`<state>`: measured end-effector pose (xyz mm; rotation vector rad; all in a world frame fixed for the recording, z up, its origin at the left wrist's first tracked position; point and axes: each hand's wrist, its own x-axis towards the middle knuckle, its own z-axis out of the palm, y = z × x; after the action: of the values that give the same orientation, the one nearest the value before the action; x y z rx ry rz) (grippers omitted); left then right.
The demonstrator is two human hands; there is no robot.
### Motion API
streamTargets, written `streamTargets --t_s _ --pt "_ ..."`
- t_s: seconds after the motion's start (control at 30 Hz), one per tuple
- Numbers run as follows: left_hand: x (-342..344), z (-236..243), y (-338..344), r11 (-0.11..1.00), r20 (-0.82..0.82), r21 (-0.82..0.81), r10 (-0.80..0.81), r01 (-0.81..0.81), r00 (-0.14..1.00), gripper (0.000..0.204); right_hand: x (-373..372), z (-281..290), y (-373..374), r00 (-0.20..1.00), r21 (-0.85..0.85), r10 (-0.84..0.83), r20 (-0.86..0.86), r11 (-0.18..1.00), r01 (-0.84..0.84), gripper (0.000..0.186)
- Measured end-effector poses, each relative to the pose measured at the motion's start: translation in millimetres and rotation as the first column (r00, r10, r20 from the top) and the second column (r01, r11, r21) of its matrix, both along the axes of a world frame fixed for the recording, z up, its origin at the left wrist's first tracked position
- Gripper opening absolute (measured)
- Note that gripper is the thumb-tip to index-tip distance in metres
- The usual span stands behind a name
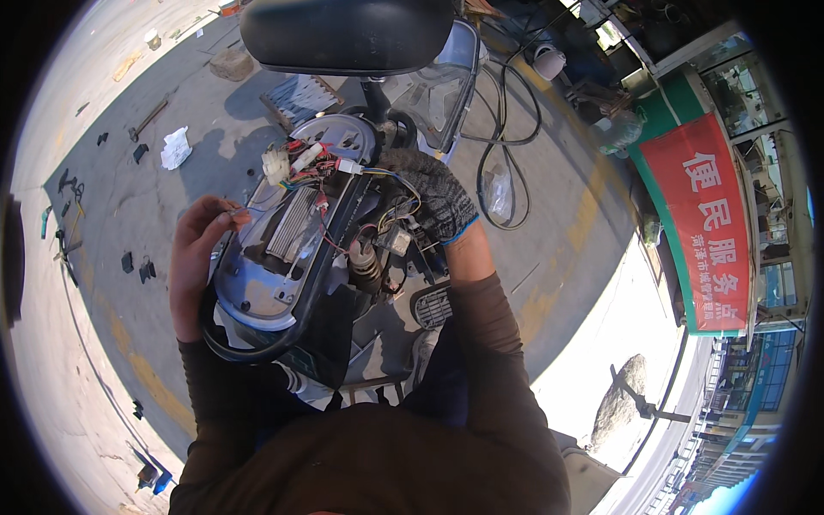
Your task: The person removes the scooter seat and works on the exposed wiring beneath it, manipulating and connecting wires by hand. The person continues to adjust and connect the wires throughout the clip.
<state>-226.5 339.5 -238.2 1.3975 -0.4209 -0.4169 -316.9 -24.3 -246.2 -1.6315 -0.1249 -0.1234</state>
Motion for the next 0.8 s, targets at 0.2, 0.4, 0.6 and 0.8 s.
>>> streamTargets --t_s 0.2,0.4,0.6,0.8 --pt "-0.5 -1.4 0.9 0.999 -0.010 0.032 0.040 -0.040 0.999 0.012 5.8 2.0 -1.4 0.959 -0.361 0.036 0.281 0.930 0.071 0.038" --pt "1.4 -2.5 2.1 1.000 0.000 0.000 0.024 -0.024 1.000 0.012 5.0 -1.8 -11.3 0.998 -0.197 -0.030 0.054 0.980 0.040 0.042" --pt "-1.6 4.5 -0.2 1.000 0.017 0.010 0.005 -0.006 1.000 0.012 14.1 -20.7 -24.1 0.932 0.398 -0.165 -0.323 0.869 0.292 0.027" --pt "-1.5 5.7 1.9 0.998 0.012 0.053 0.015 -0.016 1.000 0.011 16.3 -3.9 -21.3 0.838 0.170 -0.416 -0.353 0.852 0.495 0.026"
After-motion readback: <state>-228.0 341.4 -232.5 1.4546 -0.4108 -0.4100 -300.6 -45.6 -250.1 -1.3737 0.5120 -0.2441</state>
